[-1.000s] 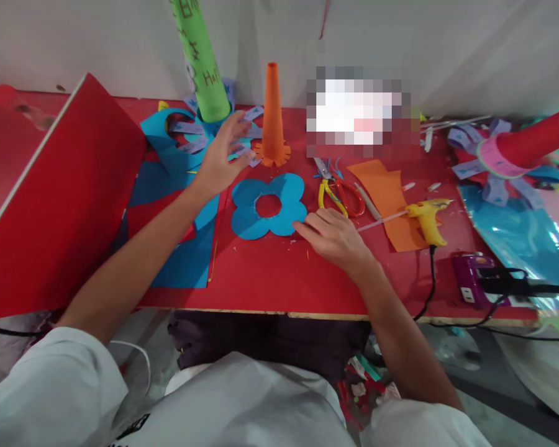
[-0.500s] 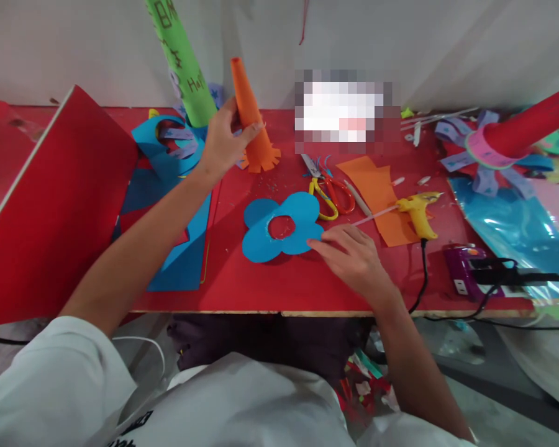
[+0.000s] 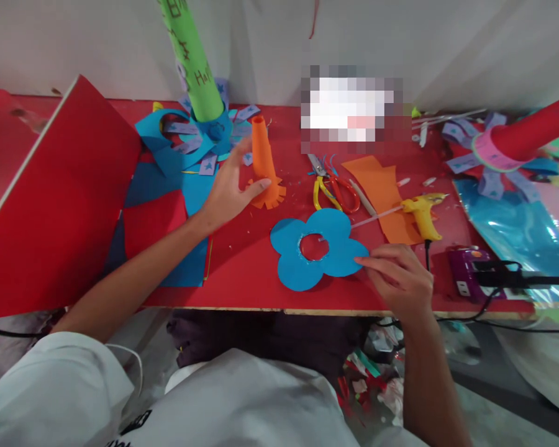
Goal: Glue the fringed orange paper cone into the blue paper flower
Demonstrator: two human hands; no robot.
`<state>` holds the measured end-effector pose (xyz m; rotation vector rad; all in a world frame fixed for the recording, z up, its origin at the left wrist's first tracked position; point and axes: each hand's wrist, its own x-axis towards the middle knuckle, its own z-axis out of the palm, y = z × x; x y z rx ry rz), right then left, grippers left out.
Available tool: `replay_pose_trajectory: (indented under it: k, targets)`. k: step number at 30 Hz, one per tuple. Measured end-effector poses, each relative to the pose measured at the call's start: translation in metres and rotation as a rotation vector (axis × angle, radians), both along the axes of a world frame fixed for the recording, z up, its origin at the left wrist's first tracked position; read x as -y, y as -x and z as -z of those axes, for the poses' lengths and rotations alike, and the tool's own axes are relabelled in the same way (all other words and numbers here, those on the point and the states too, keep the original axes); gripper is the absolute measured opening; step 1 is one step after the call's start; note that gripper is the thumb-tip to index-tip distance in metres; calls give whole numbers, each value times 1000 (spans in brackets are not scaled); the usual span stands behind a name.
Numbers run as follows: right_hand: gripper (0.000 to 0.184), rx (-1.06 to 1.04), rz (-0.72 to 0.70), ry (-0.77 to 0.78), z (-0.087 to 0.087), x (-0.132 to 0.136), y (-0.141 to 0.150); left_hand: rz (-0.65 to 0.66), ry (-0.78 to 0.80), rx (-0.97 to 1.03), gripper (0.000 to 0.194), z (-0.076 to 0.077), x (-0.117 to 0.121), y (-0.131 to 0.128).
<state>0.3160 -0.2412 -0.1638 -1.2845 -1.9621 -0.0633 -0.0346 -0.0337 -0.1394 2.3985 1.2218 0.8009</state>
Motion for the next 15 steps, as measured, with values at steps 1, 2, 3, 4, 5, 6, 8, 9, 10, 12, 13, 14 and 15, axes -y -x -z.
replay_pose_trajectory:
  k: [1, 2, 3, 4, 5, 6, 8, 9, 10, 12, 13, 14, 15]
  targets:
    - [34, 1, -8, -2, -2, -1, 2, -64, -52, 16, 81, 1, 6, 5]
    - [34, 1, -13, -1, -3, -3, 3, -142, -103, 44, 82, 3, 14, 11]
    - [36, -2, -14, 2, -5, -5, 5, -156, -129, 45, 81, 5, 22, 17]
    - [38, -4, -9, 13, -6, -7, 7, -112, -139, 41, 81, 7, 32, 21]
    - [41, -7, -3, 21, -8, -9, 9, 5, -127, 3, 81, 10, 43, 24]
    - [43, -9, -3, 22, -10, -11, 11, 172, -80, -93, 79, 12, 54, 25]
    - [47, -12, -8, 6, -16, -12, 15, 512, -29, -272, 71, 18, 77, 20]
    - [48, -10, -6, 1, -19, -13, 17, 615, -38, -325, 67, 20, 87, 15]
    - [47, -9, 0, -4, -23, -13, 20, 663, -60, -369, 62, 21, 97, 10]
    - [37, 0, 34, 0, -31, -13, 25, 656, -143, -396, 50, 23, 112, 1]
    - [30, 8, 59, 4, -34, -14, 27, 635, -181, -404, 44, 24, 116, -2]
    - [25, 18, 88, 8, -38, -15, 29, 608, -221, -407, 41, 24, 118, -4]
    - [20, 22, 110, -16, -40, -17, 30, 575, -268, -397, 42, 24, 119, -5]
